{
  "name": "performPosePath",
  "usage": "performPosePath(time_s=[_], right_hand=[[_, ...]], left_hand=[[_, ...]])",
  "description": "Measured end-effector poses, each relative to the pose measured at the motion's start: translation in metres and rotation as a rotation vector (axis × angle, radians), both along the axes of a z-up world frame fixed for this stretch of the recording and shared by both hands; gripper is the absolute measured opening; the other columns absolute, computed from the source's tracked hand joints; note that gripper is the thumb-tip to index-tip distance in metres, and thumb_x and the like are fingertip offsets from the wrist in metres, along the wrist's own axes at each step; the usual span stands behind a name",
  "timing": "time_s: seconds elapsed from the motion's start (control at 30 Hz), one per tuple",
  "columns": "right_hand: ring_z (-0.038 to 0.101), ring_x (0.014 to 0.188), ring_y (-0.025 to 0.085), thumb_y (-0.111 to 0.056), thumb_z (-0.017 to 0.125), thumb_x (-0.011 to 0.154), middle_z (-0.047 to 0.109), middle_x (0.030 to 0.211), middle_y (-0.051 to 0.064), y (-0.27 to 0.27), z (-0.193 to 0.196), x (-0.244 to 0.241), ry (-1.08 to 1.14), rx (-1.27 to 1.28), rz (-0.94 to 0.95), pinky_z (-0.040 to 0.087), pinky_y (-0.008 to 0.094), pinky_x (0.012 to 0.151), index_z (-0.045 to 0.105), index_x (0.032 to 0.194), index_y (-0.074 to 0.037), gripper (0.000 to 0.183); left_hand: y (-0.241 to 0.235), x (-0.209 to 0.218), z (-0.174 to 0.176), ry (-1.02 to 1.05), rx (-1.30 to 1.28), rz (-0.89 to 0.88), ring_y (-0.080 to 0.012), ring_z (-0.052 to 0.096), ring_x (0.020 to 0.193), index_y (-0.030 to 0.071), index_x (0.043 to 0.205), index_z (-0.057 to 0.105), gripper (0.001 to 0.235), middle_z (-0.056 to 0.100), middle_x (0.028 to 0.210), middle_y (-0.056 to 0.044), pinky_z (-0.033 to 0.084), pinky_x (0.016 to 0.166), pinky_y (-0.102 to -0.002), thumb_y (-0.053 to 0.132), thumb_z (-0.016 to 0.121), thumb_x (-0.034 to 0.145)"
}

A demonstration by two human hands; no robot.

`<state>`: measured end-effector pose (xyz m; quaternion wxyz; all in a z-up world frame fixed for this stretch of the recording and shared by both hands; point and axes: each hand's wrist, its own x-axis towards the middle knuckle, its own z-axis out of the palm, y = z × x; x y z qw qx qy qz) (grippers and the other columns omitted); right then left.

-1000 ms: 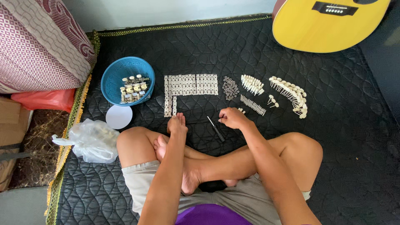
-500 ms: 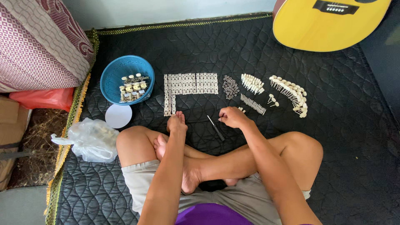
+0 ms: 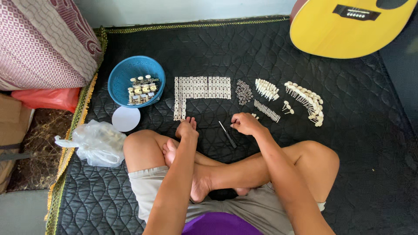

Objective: The person sits cross-legged on a mat and assembles small white plastic components using a screwdriver. They pick up individual parts from organized piles on the mat, insert them into a base structure, and tighten them with the tool. The person repeats this process, occasionally placing finished units into a blue basket.

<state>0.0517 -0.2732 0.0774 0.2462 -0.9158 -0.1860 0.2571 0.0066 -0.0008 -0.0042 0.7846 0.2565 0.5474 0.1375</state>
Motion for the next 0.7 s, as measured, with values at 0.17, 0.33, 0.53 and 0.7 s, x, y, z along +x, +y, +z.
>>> performPosePath(time_s=[0.17, 0.33, 0.53, 0.7], right_hand=[[0.072, 0.101, 0.034, -0.034, 0.072, 0.084, 0.079, 0.092, 0.004, 0.000, 0.010, -0.003, 0.000, -0.014, -0.003, 0.058, 0.049, 0.091, 0.077, 0.106, -0.024, 0.024], [0.072, 0.100, 0.034, -0.033, 0.073, 0.084, 0.079, 0.091, 0.004, 0.002, 0.004, -0.001, -0.011, -0.009, -0.008, 0.058, 0.049, 0.090, 0.077, 0.106, -0.025, 0.024], [0.072, 0.101, 0.036, -0.032, 0.073, 0.084, 0.079, 0.093, 0.007, 0.002, 0.007, -0.007, -0.027, -0.001, -0.022, 0.057, 0.050, 0.091, 0.077, 0.107, -0.023, 0.024], [0.072, 0.102, 0.035, -0.032, 0.073, 0.085, 0.080, 0.094, 0.007, 0.006, 0.015, -0.009, -0.016, -0.026, -0.026, 0.057, 0.050, 0.092, 0.077, 0.108, -0.024, 0.025]], left_hand=[[0.001, 0.004, -0.007, -0.041, -0.035, 0.029, -0.0389, 0.070, 0.115, -0.004, 0.153, 0.031, 0.048, 0.063, 0.135, -0.022, 0.055, 0.102, -0.051, 0.017, 0.042, 0.111], [-0.006, 0.004, -0.012, -0.021, 0.012, 0.054, -0.0329, 0.074, 0.103, -0.004, 0.145, 0.040, 0.044, 0.068, 0.120, -0.018, 0.059, 0.094, -0.046, 0.024, 0.045, 0.111], [-0.023, 0.005, -0.009, -0.012, 0.238, 0.053, -0.0210, 0.051, 0.035, 0.010, 0.077, 0.063, 0.020, 0.053, 0.055, -0.005, 0.036, 0.033, -0.029, 0.021, 0.063, 0.094], [-0.015, -0.009, 0.045, -0.121, 0.420, -0.147, -0.0157, 0.044, 0.039, 0.014, 0.068, 0.062, 0.029, 0.046, 0.051, -0.001, 0.033, 0.044, -0.029, 0.022, 0.070, 0.094]])
